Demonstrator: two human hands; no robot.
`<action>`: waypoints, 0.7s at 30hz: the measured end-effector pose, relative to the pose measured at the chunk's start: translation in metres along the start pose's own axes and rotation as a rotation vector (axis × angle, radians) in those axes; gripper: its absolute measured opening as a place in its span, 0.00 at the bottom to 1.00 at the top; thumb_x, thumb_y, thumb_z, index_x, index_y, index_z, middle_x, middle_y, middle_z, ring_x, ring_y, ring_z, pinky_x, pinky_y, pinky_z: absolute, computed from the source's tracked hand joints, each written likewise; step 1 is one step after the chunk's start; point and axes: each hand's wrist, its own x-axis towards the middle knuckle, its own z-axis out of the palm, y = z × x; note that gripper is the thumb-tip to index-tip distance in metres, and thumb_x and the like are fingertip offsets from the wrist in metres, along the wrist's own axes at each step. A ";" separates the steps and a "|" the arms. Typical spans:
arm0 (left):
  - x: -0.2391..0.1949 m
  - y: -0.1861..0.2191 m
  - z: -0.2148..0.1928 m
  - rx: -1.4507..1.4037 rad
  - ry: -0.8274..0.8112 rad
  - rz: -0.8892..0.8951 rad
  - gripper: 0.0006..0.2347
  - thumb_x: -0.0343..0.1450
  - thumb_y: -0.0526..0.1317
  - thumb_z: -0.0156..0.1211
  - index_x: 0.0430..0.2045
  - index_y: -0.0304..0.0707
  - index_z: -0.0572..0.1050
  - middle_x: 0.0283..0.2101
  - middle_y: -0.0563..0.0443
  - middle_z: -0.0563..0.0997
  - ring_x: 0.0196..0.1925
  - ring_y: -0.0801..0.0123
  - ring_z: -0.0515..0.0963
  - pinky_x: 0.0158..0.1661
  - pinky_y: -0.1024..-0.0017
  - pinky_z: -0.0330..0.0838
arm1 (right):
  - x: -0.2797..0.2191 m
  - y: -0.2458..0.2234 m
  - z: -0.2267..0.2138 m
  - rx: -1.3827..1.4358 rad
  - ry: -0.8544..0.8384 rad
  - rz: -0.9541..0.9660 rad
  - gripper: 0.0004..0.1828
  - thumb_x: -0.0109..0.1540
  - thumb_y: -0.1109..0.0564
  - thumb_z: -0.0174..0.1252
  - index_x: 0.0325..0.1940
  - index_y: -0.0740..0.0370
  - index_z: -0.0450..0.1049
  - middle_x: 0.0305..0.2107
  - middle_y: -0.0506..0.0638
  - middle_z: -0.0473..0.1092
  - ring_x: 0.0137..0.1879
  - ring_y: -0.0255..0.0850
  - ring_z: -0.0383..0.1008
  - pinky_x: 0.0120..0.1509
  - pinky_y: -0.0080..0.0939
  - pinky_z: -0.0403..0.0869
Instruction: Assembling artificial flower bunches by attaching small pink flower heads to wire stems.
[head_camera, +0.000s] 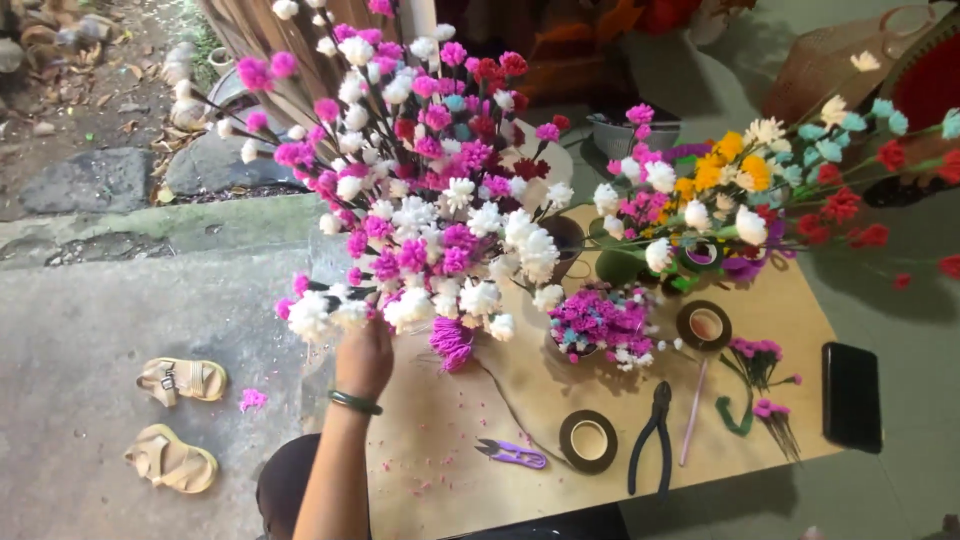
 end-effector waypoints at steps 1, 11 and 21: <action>-0.003 0.001 0.011 0.032 0.099 0.130 0.14 0.73 0.39 0.53 0.53 0.36 0.74 0.25 0.35 0.80 0.31 0.40 0.82 0.27 0.45 0.73 | -0.002 0.004 0.003 -0.001 0.030 0.001 0.11 0.82 0.58 0.56 0.47 0.67 0.71 0.31 0.52 0.65 0.35 0.34 0.59 0.41 0.33 0.62; -0.123 -0.008 -0.088 -0.088 0.148 0.210 0.04 0.68 0.30 0.57 0.22 0.32 0.76 0.59 0.42 0.80 0.66 0.48 0.75 0.64 0.58 0.67 | -0.040 -0.258 0.106 -0.205 0.067 -0.048 0.16 0.67 0.60 0.59 0.57 0.69 0.78 0.28 0.48 0.67 0.29 0.36 0.57 0.37 0.35 0.61; -0.170 0.087 -0.010 -0.129 -0.107 0.395 0.17 0.61 0.40 0.71 0.43 0.40 0.80 0.49 0.45 0.79 0.51 0.54 0.79 0.47 0.62 0.77 | -0.077 -0.380 0.207 -0.314 -0.366 -0.726 0.35 0.51 0.60 0.60 0.64 0.62 0.66 0.51 0.53 0.70 0.59 0.49 0.67 0.69 0.55 0.59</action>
